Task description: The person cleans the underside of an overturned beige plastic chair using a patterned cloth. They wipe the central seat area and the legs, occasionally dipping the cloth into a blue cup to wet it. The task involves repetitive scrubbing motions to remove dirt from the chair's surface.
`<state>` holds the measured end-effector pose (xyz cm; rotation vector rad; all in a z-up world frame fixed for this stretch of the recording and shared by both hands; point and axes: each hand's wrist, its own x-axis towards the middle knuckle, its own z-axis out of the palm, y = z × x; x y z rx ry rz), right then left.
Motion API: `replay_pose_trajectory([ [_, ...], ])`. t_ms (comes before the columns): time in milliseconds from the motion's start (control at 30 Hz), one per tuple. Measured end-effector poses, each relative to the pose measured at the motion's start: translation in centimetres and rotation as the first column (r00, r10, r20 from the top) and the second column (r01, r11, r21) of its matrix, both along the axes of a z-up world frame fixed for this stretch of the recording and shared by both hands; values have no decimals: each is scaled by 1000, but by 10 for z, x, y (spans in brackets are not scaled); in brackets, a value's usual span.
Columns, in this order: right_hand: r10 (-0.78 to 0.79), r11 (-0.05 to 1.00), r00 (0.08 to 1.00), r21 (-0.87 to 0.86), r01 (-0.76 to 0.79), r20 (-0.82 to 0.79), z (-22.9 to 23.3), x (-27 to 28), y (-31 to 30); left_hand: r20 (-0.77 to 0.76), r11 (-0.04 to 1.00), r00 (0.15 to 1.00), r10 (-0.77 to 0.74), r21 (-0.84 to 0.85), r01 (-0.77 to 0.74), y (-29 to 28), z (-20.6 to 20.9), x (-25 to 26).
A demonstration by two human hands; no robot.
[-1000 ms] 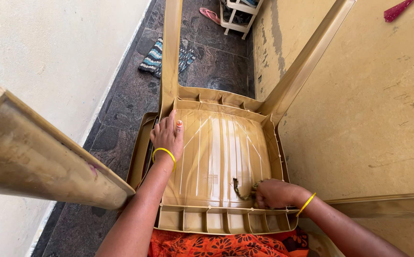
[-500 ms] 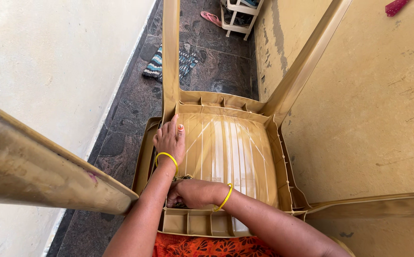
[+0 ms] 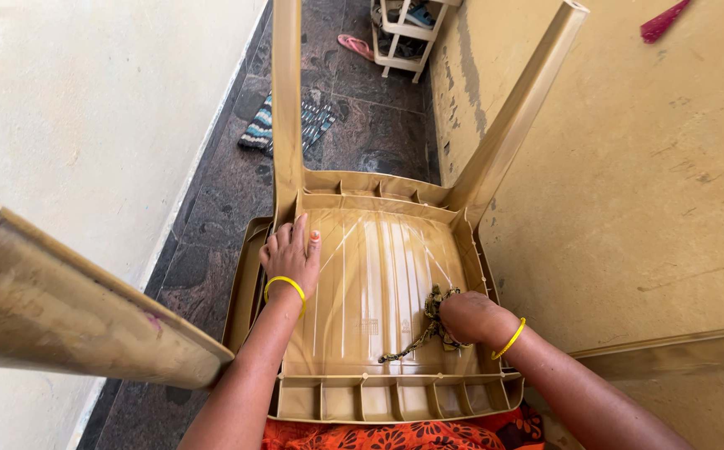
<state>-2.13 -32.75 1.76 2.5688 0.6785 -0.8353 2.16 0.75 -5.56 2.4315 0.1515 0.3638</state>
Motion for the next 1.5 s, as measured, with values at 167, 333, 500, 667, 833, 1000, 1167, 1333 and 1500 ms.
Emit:
replay_pose_trajectory([
  [167,-246,922,968,297,250,-49,66,2,29,89,998,996,-9,60,3,3,4,-5],
  [333,-177,678,876,701,-222,449,129,-9,31,305,986,948,-92,159,45,-4,49,-33],
  [500,-324,664,846,739,-115,423,104,-9,-6,167,893,884,-436,-42,448,-57,84,-60],
  [667,-453,584,829,812,-4,330,55,-14,-38,-140,564,571,-809,91,821,-126,91,-116],
  [833,-495,568,814,822,37,306,24,-17,-47,-385,499,540,-749,208,841,-159,85,-111],
  [1000,-530,527,766,849,-36,362,11,-6,-47,-430,535,629,-648,330,778,-175,67,-48],
  [1167,-541,520,738,850,-83,403,-2,-1,-51,-418,554,701,-577,431,713,-217,42,32],
  [1333,-533,550,771,835,2,349,-6,2,-52,-456,493,708,-540,510,705,-224,40,72],
  [1500,-476,614,812,789,31,338,-4,1,-51,-503,488,761,-409,585,649,-160,46,69],
])
